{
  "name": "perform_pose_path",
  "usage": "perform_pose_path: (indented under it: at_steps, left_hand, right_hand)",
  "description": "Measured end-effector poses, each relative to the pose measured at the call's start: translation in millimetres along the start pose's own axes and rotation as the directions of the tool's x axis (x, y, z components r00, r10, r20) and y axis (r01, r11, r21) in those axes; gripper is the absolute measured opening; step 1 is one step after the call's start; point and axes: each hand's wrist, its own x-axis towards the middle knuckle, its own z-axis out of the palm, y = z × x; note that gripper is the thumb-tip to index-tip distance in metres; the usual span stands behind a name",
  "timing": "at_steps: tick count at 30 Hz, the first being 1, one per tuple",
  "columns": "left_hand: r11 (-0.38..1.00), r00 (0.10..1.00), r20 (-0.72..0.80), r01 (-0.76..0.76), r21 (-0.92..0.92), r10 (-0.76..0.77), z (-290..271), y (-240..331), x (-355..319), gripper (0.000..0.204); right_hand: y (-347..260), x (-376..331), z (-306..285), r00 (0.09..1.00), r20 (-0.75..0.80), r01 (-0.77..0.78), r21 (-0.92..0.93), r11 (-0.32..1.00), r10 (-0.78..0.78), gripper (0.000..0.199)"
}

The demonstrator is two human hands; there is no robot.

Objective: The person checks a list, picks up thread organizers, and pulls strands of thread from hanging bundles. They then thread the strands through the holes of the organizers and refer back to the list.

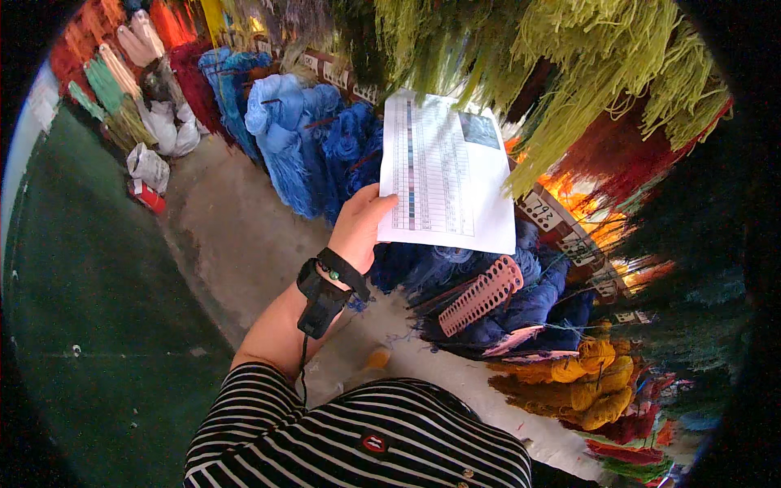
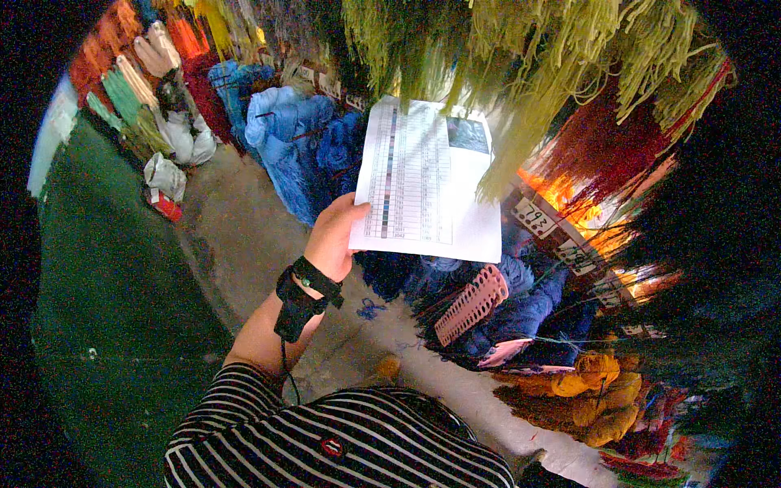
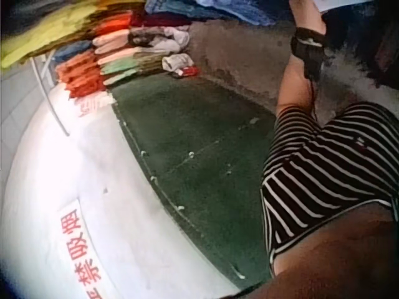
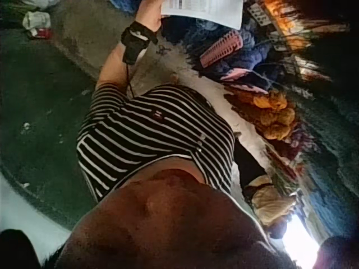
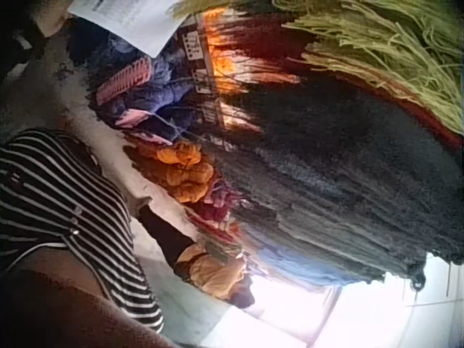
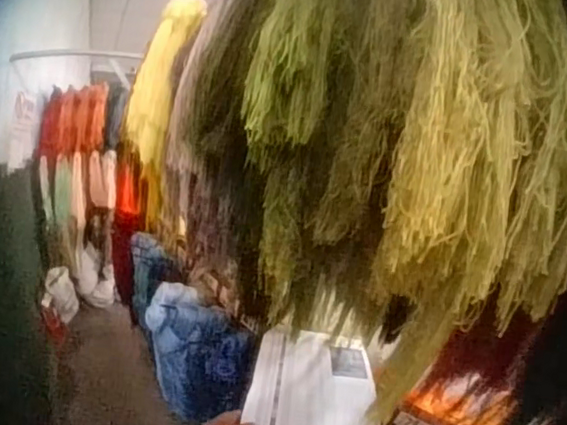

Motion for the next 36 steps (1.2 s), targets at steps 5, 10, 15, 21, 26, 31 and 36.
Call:
perform_pose_path:
  at_steps: [5, 10, 15, 21, 26, 31, 36]
  left_hand:
    - [1.000, 1.000, 0.004, -0.013, -0.004, 0.013, 0, -3, 7, 0.028]
    - [0.996, 0.997, 0.023, -0.069, 0.064, 0.068, -4, -6, 11, 0.026]
    - [0.993, 0.996, 0.056, -0.077, 0.084, 0.073, -4, -4, 11, 0.030]
    - [0.992, 0.998, 0.038, -0.058, 0.109, 0.054, 1, -1, 9, 0.029]
    - [0.996, 0.998, 0.036, -0.055, 0.075, 0.052, 2, 3, 7, 0.026]
    - [0.995, 0.999, 0.004, -0.036, 0.092, 0.036, 4, 1, 7, 0.027]
    - [1.000, 1.000, -0.012, -0.020, -0.014, 0.020, 3, -2, 6, 0.032]
  right_hand:
    - [-1, 1, 3, 1.000, -0.004, -0.009, 0.001, 1.000, 0.009, 0.027]
    - [-3, 3, 6, 1.000, -0.004, -0.008, -0.011, 1.000, 0.008, 0.028]
    - [-1, 6, 7, 1.000, -0.007, -0.011, 0.000, 1.000, 0.011, 0.029]
    - [5, 8, 6, 1.000, -0.009, -0.017, 0.009, 1.000, 0.017, 0.030]
    - [11, 7, 4, 1.000, -0.014, -0.016, 0.017, 1.000, 0.016, 0.031]
    - [20, 5, 0, 1.000, -0.021, -0.021, 0.030, 0.999, 0.021, 0.033]
    - [27, 4, -5, 0.999, -0.024, -0.019, 0.042, 0.999, 0.021, 0.034]
